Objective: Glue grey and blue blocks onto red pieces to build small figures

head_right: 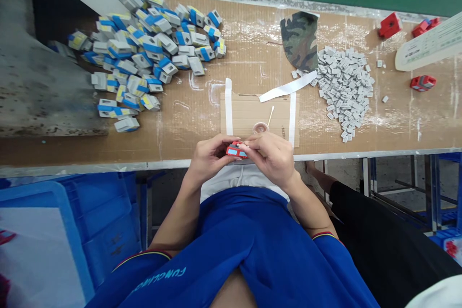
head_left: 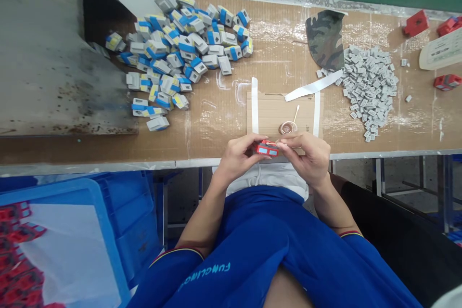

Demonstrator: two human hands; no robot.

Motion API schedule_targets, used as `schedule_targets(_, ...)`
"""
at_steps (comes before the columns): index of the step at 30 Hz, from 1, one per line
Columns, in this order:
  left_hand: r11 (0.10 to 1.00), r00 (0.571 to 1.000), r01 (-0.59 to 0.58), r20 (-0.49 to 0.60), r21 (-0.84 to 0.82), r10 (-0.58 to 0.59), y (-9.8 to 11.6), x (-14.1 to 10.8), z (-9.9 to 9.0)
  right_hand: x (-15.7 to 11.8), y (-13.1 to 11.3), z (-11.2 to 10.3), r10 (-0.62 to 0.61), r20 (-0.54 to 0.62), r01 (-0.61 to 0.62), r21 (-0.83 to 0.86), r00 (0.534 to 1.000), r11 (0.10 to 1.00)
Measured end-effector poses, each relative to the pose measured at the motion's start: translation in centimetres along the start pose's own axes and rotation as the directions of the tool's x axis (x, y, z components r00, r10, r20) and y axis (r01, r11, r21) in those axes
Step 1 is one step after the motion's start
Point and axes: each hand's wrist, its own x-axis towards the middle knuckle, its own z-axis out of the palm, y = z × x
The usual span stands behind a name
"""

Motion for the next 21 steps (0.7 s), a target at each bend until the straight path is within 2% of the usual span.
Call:
schedule_targets(7,1.0,1.0,-0.01,-0.009,0.002,0.01,0.0,0.1,0.0,-0.6,0.0,-0.9,0.04,0.035,-0.04,0.003,0.999,0.999)
schedule_targets(11,0.999,1.0,0.0,-0.029,-0.041,-0.001,-0.1,0.1,0.0,-0.7,0.2,-1.1,0.094,-0.055,-0.09,0.069,0.994,0.994)
schedule_targets(16,0.968,0.998,0.03,-0.045,-0.248,-0.043,0.0,0.3,-0.3,-0.7,1.5,-1.7,0.144,-0.238,-0.129,0.077,0.96,0.989)
schedule_targets(18,0.928,0.995,0.077,-0.034,-0.365,-0.096,0.0,0.4,-0.5,-0.7,2.2,-1.9,0.118,-0.247,-0.12,0.008,0.962,0.993)
schedule_targets(21,0.815,0.988,0.11,-0.024,-0.569,-0.15,0.0,0.6,-1.1,-0.9,3.0,-1.8,0.069,-0.232,-0.093,-0.092,0.97,0.991)
